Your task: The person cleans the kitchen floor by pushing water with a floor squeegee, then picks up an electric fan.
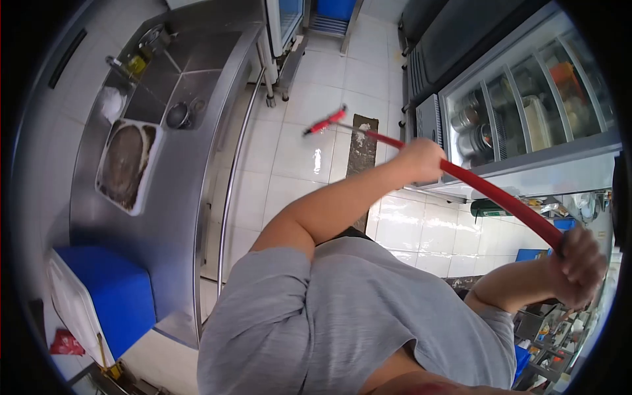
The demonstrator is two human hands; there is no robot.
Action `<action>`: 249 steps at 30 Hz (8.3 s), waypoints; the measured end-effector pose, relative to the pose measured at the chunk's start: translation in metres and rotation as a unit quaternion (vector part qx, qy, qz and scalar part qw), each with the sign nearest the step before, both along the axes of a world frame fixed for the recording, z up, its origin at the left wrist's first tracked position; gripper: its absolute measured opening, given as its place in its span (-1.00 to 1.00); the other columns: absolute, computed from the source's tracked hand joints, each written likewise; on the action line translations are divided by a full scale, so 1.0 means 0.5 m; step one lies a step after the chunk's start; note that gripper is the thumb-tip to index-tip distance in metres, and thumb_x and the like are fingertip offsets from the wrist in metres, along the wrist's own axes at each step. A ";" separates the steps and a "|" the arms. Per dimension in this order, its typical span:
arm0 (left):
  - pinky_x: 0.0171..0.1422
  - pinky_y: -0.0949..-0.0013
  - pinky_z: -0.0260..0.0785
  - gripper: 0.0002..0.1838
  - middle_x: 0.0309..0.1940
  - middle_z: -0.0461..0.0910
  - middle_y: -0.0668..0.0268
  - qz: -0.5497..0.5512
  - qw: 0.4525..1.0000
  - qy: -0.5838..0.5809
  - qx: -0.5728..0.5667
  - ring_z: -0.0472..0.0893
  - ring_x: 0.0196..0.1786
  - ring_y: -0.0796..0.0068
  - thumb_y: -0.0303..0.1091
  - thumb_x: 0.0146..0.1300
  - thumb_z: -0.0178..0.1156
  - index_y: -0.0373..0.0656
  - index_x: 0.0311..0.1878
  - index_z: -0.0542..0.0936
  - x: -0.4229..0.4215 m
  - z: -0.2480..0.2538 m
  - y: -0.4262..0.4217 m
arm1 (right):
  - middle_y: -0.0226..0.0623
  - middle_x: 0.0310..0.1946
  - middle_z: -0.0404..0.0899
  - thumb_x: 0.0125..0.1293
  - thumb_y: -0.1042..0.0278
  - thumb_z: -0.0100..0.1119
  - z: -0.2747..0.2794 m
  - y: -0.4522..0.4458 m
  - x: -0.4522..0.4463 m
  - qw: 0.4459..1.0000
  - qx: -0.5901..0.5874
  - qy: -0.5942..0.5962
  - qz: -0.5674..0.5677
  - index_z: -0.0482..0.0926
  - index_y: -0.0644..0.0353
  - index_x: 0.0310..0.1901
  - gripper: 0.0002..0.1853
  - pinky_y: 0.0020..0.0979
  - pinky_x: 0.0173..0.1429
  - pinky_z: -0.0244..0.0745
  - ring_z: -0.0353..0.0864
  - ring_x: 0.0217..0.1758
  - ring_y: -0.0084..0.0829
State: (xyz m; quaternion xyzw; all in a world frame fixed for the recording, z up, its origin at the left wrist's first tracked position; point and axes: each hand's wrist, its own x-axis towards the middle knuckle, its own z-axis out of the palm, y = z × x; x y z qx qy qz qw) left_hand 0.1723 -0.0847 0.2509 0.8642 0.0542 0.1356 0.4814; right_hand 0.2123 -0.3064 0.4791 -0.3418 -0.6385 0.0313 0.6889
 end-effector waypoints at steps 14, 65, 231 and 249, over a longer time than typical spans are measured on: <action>-0.27 0.21 0.38 -0.81 -0.54 0.58 0.17 -0.130 0.987 0.066 -0.073 0.58 -0.42 0.19 -0.25 0.03 0.27 -0.18 -0.42 0.61 0.289 -0.094 0.125 | -0.33 -0.79 0.31 0.16 0.44 -0.04 0.001 0.255 0.361 0.987 -0.078 0.068 0.121 0.30 0.16 -0.62 -0.79 -0.53 -0.58 0.22 0.30 -0.75 -0.46; -0.30 0.18 0.37 -0.92 -0.57 0.52 0.12 -0.247 0.963 0.097 -0.055 0.58 -0.44 0.15 -0.47 -0.15 0.25 -0.17 -0.50 0.57 0.984 -0.176 0.973 | -0.52 -0.76 0.38 0.09 0.39 0.12 -0.118 1.006 0.864 0.958 -0.113 0.163 -0.207 0.44 0.08 -0.50 -0.92 -0.55 -0.63 0.17 0.30 -0.77 -0.58; -0.46 0.17 0.18 -0.62 -0.72 0.39 0.09 0.021 0.971 -0.141 -0.194 0.40 -0.58 0.01 -0.30 0.15 0.26 -0.26 -0.67 0.37 2.090 -0.183 1.636 | -0.46 -0.77 0.35 -0.12 0.52 0.24 0.009 2.003 1.949 0.962 -0.274 0.000 0.003 0.36 0.10 -0.59 -0.80 -0.50 -0.62 0.15 0.29 -0.75 -0.56; 0.32 -0.10 0.09 -0.59 -0.10 0.59 0.24 0.075 0.984 0.044 0.157 0.39 0.20 0.13 -0.31 -0.04 0.37 -0.05 -0.07 0.54 2.150 -0.521 2.020 | -0.34 -0.42 0.50 0.07 0.59 0.31 -0.490 2.082 1.856 0.883 -0.293 0.157 -0.332 0.41 0.22 -0.51 -0.79 -0.30 0.08 0.38 0.51 -0.22 -0.38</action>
